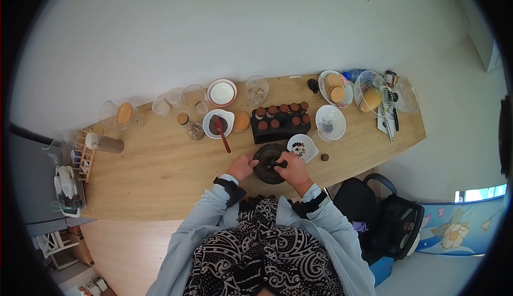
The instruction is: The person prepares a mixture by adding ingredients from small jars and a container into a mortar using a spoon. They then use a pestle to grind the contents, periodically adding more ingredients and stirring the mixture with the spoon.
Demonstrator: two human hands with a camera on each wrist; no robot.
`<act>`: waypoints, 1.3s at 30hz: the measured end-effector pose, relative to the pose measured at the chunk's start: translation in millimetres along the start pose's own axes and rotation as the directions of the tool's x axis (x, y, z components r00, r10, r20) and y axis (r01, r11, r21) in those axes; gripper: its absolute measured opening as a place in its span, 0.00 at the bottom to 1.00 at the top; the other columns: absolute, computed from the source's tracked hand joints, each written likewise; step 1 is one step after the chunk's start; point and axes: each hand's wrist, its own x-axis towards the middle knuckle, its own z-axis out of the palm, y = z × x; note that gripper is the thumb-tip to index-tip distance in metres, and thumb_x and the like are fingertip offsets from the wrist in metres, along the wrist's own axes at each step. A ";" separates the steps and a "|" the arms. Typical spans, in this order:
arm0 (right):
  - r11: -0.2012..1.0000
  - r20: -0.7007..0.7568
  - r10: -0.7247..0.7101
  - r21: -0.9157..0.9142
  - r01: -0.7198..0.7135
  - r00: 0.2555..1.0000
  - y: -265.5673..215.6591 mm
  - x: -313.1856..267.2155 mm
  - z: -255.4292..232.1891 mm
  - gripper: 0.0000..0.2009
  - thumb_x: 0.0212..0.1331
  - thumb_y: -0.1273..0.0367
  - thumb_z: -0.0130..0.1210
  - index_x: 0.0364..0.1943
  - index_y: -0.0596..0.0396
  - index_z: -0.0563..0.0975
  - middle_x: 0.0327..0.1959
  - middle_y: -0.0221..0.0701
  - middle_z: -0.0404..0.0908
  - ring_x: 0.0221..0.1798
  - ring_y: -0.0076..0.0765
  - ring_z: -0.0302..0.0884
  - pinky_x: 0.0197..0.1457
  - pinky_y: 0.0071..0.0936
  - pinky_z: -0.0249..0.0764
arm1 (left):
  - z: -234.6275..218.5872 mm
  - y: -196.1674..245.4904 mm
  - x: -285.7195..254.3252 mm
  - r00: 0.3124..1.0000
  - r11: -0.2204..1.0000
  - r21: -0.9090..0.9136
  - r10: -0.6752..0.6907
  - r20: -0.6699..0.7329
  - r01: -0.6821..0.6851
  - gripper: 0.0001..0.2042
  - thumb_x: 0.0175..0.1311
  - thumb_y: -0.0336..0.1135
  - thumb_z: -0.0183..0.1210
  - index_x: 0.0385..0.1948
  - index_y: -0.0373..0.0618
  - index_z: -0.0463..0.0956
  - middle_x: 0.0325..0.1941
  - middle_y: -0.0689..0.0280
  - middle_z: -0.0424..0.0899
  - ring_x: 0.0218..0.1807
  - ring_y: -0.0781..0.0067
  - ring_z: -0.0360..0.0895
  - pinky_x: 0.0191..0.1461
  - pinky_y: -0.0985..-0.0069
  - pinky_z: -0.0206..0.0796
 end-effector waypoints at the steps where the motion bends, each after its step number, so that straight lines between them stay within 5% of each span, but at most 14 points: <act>1: 1.000 -0.008 0.003 -0.004 -0.003 1.000 -0.2 0.0 -3.3 0.13 0.36 0.71 0.68 0.27 0.52 0.75 0.28 0.37 0.77 0.33 0.50 0.77 0.36 0.40 0.73 | -2.4 6.3 -1.1 0.995 0.996 -0.043 -0.080 0.052 0.082 0.13 0.65 0.40 0.53 0.39 0.39 0.77 0.20 0.50 0.79 0.24 0.53 0.80 0.33 0.60 0.69; 4: 0.999 0.048 0.020 -0.046 -0.018 0.999 -1.5 7.9 -3.7 0.13 0.36 0.71 0.68 0.27 0.52 0.75 0.28 0.37 0.77 0.34 0.50 0.77 0.37 0.40 0.73 | -0.1 -1.3 1.9 1.000 1.000 0.026 0.014 0.015 -0.015 0.13 0.65 0.40 0.53 0.40 0.39 0.76 0.20 0.50 0.79 0.25 0.53 0.80 0.34 0.59 0.69; 7: 1.000 -0.051 0.005 0.019 -0.005 0.999 -1.1 3.2 2.6 0.13 0.36 0.70 0.68 0.27 0.52 0.75 0.28 0.37 0.77 0.34 0.50 0.77 0.38 0.39 0.73 | 4.1 -6.1 0.8 1.000 0.999 0.033 0.013 -0.019 -0.012 0.13 0.65 0.40 0.53 0.41 0.40 0.77 0.21 0.49 0.79 0.26 0.50 0.80 0.35 0.59 0.69; 9: 1.000 0.083 0.015 -0.020 -0.013 0.996 -0.3 5.8 -5.5 0.13 0.36 0.70 0.68 0.27 0.51 0.76 0.28 0.36 0.77 0.34 0.49 0.77 0.37 0.39 0.73 | 2.0 -1.1 0.0 1.000 1.000 0.002 -0.009 0.011 0.009 0.13 0.65 0.40 0.53 0.42 0.40 0.76 0.22 0.48 0.79 0.27 0.47 0.79 0.36 0.58 0.69; 14: 0.999 -0.055 -0.038 0.000 0.038 0.998 -3.2 4.5 6.3 0.13 0.37 0.70 0.68 0.27 0.51 0.75 0.28 0.36 0.76 0.34 0.49 0.77 0.36 0.40 0.73 | 6.9 -14.9 1.2 0.998 0.998 0.015 0.055 -0.033 -0.055 0.14 0.65 0.40 0.53 0.45 0.41 0.76 0.24 0.47 0.80 0.27 0.44 0.78 0.36 0.58 0.69; 25: 0.997 0.061 -0.067 -0.031 0.069 0.996 -12.3 -3.9 -1.2 0.13 0.38 0.70 0.68 0.28 0.49 0.75 0.28 0.35 0.75 0.32 0.50 0.76 0.34 0.42 0.73 | -2.2 2.9 -0.6 0.995 0.997 -0.024 -0.072 0.073 0.074 0.14 0.66 0.39 0.52 0.46 0.40 0.75 0.19 0.54 0.79 0.17 0.61 0.78 0.27 0.65 0.69; 34: 0.995 -0.100 -0.094 -0.045 0.090 0.991 -3.0 4.5 6.5 0.13 0.36 0.69 0.67 0.28 0.46 0.74 0.28 0.34 0.74 0.31 0.49 0.77 0.32 0.43 0.73 | -1.1 2.7 -0.4 0.996 0.995 -0.072 -0.062 0.058 0.066 0.14 0.67 0.39 0.52 0.46 0.39 0.74 0.16 0.55 0.77 0.16 0.63 0.77 0.25 0.67 0.67; 39: 0.999 0.153 0.000 -0.050 0.007 0.988 9.4 12.8 -15.0 0.13 0.36 0.69 0.67 0.28 0.47 0.75 0.27 0.35 0.74 0.31 0.50 0.76 0.33 0.42 0.73 | -0.8 -3.6 4.6 0.996 0.998 -0.044 -0.042 0.082 0.046 0.14 0.67 0.39 0.52 0.46 0.39 0.75 0.17 0.54 0.78 0.17 0.62 0.77 0.25 0.66 0.68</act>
